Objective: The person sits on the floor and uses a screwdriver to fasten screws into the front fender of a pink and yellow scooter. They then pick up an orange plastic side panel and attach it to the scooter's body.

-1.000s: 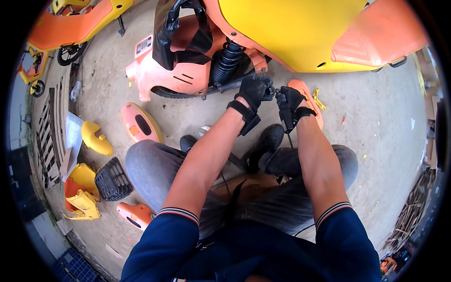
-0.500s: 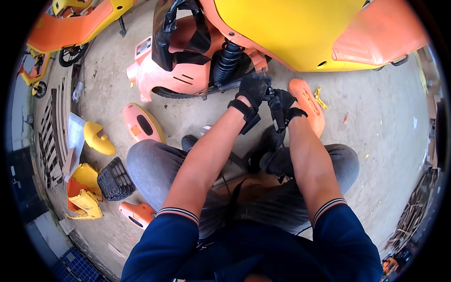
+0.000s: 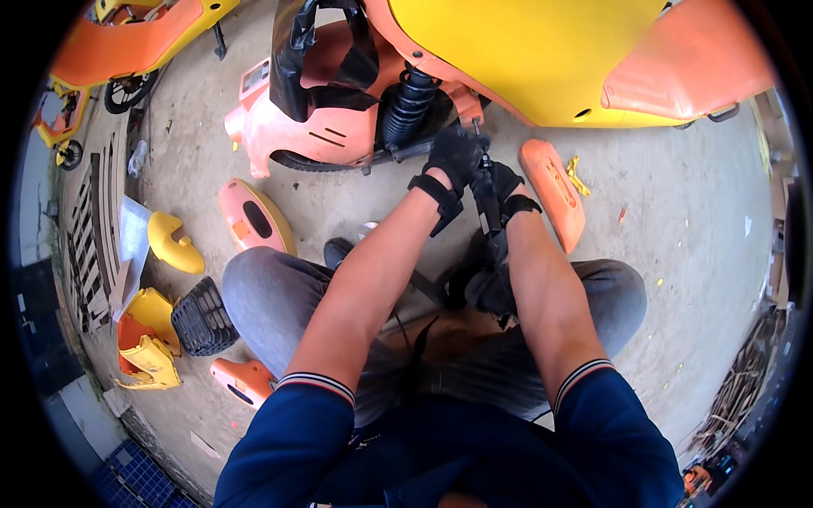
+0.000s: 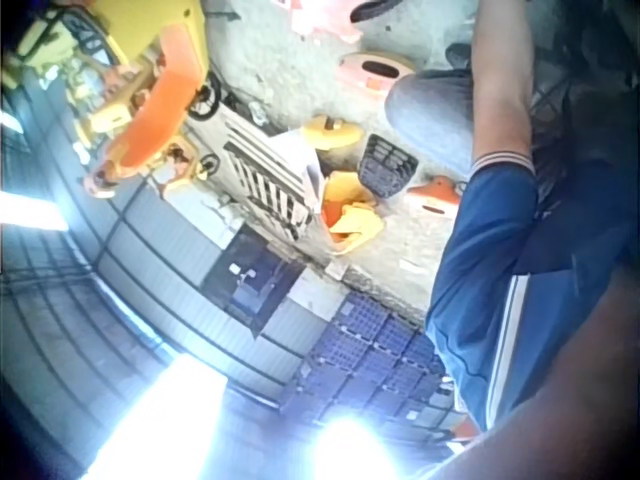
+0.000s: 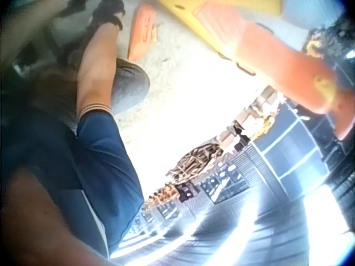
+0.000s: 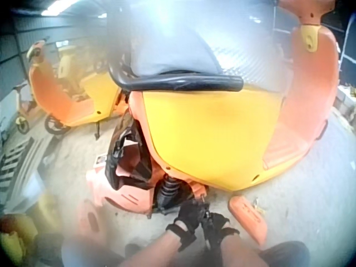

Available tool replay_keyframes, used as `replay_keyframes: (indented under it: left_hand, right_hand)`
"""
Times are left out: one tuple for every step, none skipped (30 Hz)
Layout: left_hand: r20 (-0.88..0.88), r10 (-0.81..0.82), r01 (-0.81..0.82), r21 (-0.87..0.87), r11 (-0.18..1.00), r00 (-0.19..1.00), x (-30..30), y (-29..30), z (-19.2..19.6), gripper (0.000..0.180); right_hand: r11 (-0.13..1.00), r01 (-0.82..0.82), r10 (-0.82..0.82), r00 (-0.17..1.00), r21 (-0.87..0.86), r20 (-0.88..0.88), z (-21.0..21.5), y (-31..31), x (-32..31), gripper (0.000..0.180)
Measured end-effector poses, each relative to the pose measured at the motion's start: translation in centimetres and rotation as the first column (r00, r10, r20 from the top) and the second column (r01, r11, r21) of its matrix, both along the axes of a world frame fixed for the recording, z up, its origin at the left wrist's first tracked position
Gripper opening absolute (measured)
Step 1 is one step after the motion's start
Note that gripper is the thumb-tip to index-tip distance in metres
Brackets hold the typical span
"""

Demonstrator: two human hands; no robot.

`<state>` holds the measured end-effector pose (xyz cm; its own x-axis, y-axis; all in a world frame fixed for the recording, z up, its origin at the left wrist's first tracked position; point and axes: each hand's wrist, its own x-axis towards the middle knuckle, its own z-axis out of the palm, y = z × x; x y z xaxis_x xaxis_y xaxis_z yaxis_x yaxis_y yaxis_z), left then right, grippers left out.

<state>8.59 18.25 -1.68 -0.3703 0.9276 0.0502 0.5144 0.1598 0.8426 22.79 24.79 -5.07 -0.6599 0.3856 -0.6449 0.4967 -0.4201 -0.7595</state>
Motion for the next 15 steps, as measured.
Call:
replay_keyframes:
  left_hand:
    - [0.130,0.015,-0.014,-0.007,1.000,0.991,0.1,-0.2,0.2,0.009]
    - [0.405,0.086,-0.074,-0.045,0.996,0.910,0.1,-0.3,0.5,0.010]
    - [0.643,0.154,-0.119,-0.098,0.988,0.750,0.1,-0.3,0.9,0.011]
    - [0.532,0.051,-0.055,-0.007,0.998,0.845,-0.1,-0.3,1.3,0.011]
    - [0.407,-0.049,0.022,0.070,0.997,0.912,-0.3,-0.7,1.8,0.011]
    - [0.383,-0.063,0.062,0.016,0.998,0.921,-0.3,-0.7,2.4,0.011]
    - [0.490,-0.027,0.021,0.018,1.000,0.871,-0.2,-0.8,2.9,0.011]
    - [0.672,0.110,-0.038,-0.121,0.992,0.732,0.0,-0.8,3.5,0.011]
    - [0.804,0.223,-0.061,-0.228,0.972,0.551,0.2,-0.9,4.0,0.011]
    - [0.815,0.235,-0.081,-0.227,0.970,0.529,0.2,-0.9,4.5,0.011]
    - [0.835,0.214,-0.102,-0.189,0.977,0.508,0.4,-1.1,4.9,0.011]
    - [0.853,0.188,-0.124,-0.146,0.981,0.486,0.5,-1.1,5.2,0.011]
    - [0.846,0.201,-0.106,-0.171,0.980,0.493,0.5,-1.1,5.4,0.011]
    - [0.840,0.212,-0.088,-0.194,0.977,0.500,0.4,-1.1,5.5,0.011]
    - [0.827,0.213,-0.070,-0.207,0.976,0.520,0.5,-1.1,5.6,0.011]
  right_hand:
    - [1.000,0.012,-0.012,1.000,-0.020,-0.009,-0.2,0.2,0.0,0.020]
    - [0.999,0.016,-0.017,0.997,-0.028,-0.069,-0.4,0.2,0.1,0.019]
    - [0.998,-0.006,0.008,1.000,0.070,-0.016,-0.5,0.3,0.2,0.019]
    - [0.984,-0.034,0.036,0.999,0.176,-0.008,-0.5,0.2,0.3,0.021]
    - [0.964,-0.075,0.066,0.997,0.257,0.044,-0.3,0.2,0.8,0.022]
    - [0.864,-0.142,0.081,0.986,0.483,0.146,-0.1,0.1,1.4,0.025]
    - [0.718,-0.242,0.068,0.958,0.653,0.280,0.5,0.4,1.9,0.029]
    - [0.528,-0.353,0.025,0.916,0.772,0.401,1.1,0.6,2.4,0.032]
    - [0.511,-0.320,-0.073,0.908,0.798,0.412,1.7,0.7,3.0,0.039]
    - [0.566,-0.304,-0.101,0.897,0.766,0.430,2.5,0.9,3.4,0.035]
    - [0.622,-0.294,-0.127,0.876,0.725,0.465,3.6,1.5,4.1,0.030]
    - [0.585,-0.297,-0.118,0.890,0.755,0.441,4.7,1.7,4.5,0.026]
    - [0.396,-0.374,-0.120,0.885,0.839,0.450,5.9,1.9,4.7,0.021]
    - [0.570,-0.029,-0.222,0.957,0.821,0.188,7.3,2.2,4.4,0.020]
    - [0.673,0.312,-0.372,0.927,0.670,-0.058,8.7,2.7,3.8,0.020]
